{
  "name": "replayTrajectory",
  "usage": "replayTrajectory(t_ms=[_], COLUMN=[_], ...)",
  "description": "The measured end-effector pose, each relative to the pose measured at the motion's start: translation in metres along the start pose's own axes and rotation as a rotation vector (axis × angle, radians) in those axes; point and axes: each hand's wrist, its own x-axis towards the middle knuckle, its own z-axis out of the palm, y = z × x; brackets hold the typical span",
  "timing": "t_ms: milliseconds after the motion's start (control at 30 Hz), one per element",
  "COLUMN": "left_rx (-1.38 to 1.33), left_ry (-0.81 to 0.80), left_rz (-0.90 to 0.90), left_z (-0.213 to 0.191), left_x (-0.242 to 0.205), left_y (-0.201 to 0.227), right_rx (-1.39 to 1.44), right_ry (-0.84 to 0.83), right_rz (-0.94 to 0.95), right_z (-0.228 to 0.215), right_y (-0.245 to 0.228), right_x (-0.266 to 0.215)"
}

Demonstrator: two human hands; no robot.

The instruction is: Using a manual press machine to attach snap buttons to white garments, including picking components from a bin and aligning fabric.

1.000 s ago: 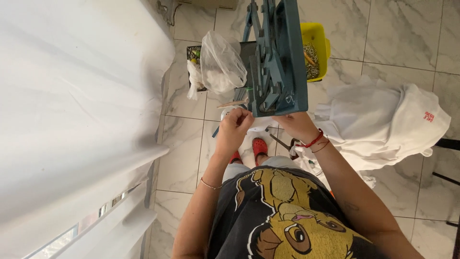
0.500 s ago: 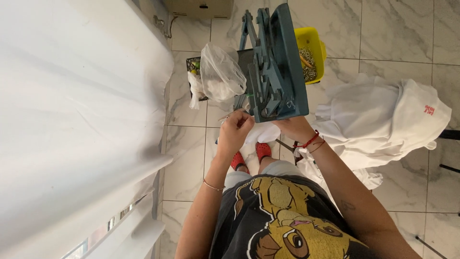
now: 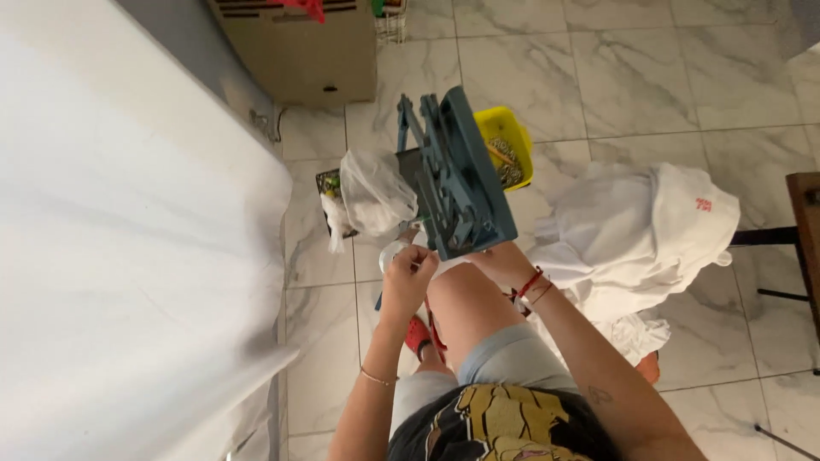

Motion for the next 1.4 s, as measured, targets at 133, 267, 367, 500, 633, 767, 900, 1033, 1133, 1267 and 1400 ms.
replayTrajectory(t_ms=[133, 267, 367, 500, 633, 767, 900, 1033, 1133, 1267, 1400], left_rx=[-0.001, 0.015, 0.041, -0.027, -0.005, 0.075, 0.049, 0.033, 0.029, -0.018, 0.064], left_ry=[-0.033, -0.021, -0.030, -0.048, -0.033, -0.023, -0.033, -0.002, 0.006, 0.020, 0.083], left_rz=[-0.002, -0.067, -0.082, -0.029, -0.019, 0.018, 0.014, 0.031, -0.026, -0.016, -0.024], left_z=[-0.003, -0.002, -0.004, 0.001, 0.002, 0.000, 0.000, -0.001, 0.000, 0.013, 0.032], left_x=[-0.007, -0.004, -0.009, -0.004, 0.000, -0.010, -0.023, -0.039, -0.047, -0.062, -0.063], left_y=[0.010, 0.010, 0.011, 0.008, 0.001, 0.010, 0.027, 0.039, 0.054, 0.080, 0.085], right_rx=[-0.027, -0.034, -0.010, 0.033, 0.044, 0.103, 0.201, 0.203, 0.178, 0.137, 0.080], right_ry=[0.008, -0.032, -0.101, -0.112, -0.051, -0.040, -0.048, -0.032, -0.114, -0.189, -0.237], right_rz=[0.001, 0.054, 0.141, 0.219, 0.199, 0.282, 0.166, 0.070, 0.033, -0.030, -0.101], right_z=[0.012, 0.023, 0.036, 0.034, 0.019, 0.023, -0.012, -0.023, -0.032, -0.039, -0.054], right_y=[0.060, 0.107, 0.142, 0.149, 0.084, 0.079, -0.039, -0.059, -0.072, -0.074, -0.074], right_x=[0.000, 0.019, 0.024, 0.020, 0.007, -0.003, -0.032, -0.050, -0.052, -0.052, -0.048])
